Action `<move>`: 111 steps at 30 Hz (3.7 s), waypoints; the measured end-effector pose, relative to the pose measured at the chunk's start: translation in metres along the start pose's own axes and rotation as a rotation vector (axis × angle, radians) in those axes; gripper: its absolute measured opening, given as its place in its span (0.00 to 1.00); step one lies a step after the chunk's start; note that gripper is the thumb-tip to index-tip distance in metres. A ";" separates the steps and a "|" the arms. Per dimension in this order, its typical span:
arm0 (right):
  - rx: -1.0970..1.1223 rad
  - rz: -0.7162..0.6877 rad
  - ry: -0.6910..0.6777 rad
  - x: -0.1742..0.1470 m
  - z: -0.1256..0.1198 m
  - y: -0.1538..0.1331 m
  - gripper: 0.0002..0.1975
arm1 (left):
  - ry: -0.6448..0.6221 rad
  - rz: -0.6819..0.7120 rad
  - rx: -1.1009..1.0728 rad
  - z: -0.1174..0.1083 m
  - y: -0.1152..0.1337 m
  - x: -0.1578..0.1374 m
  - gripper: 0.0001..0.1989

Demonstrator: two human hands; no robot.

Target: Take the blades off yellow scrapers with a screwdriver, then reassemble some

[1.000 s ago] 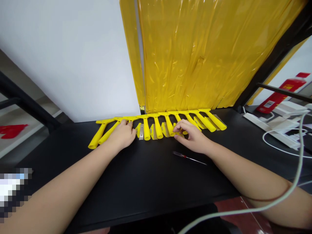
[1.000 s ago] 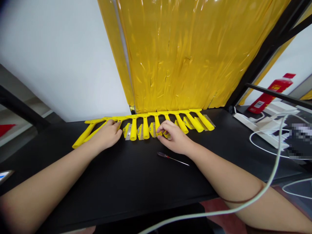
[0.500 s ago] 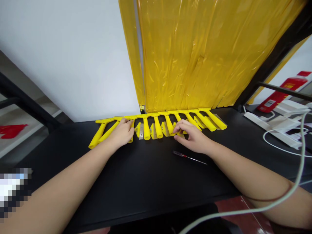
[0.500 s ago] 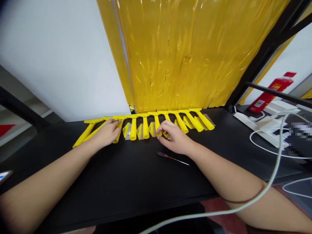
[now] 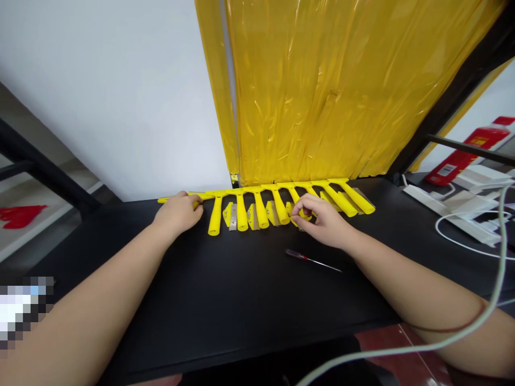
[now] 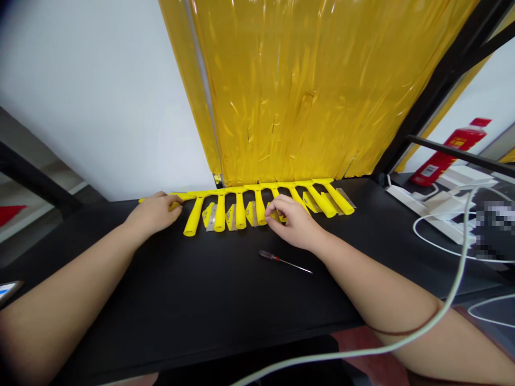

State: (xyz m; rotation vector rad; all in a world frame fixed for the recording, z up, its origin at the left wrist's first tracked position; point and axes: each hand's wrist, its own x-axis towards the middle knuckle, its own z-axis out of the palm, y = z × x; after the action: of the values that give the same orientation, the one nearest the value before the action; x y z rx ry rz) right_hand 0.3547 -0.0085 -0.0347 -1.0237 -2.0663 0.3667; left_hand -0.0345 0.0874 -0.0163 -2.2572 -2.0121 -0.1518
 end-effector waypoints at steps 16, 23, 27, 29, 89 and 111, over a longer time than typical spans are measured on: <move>0.045 0.073 -0.060 -0.002 0.002 -0.001 0.03 | -0.124 -0.225 0.074 -0.012 -0.017 0.005 0.28; 0.022 0.045 -0.293 -0.002 -0.008 -0.011 0.05 | 0.185 -0.231 -0.061 -0.045 0.010 -0.012 0.34; -0.029 0.012 -0.518 -0.006 -0.010 -0.017 0.10 | 0.191 -0.003 -0.169 -0.067 0.048 -0.041 0.30; -0.029 0.043 -0.585 -0.009 -0.007 -0.020 0.11 | 0.064 0.284 -0.253 -0.075 0.067 -0.060 0.27; 0.661 -0.038 0.124 -0.015 0.034 -0.029 0.11 | -0.137 1.130 -0.334 -0.003 0.121 -0.100 0.16; 0.669 -0.026 0.215 -0.009 0.026 -0.027 0.07 | -0.119 1.134 -0.332 -0.004 0.122 -0.100 0.17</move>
State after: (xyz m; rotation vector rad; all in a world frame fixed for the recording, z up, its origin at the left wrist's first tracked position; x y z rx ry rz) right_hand 0.3242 -0.0305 -0.0414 -0.5942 -1.5859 0.8267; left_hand 0.0752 -0.0254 -0.0299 -3.2556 -0.4895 -0.2414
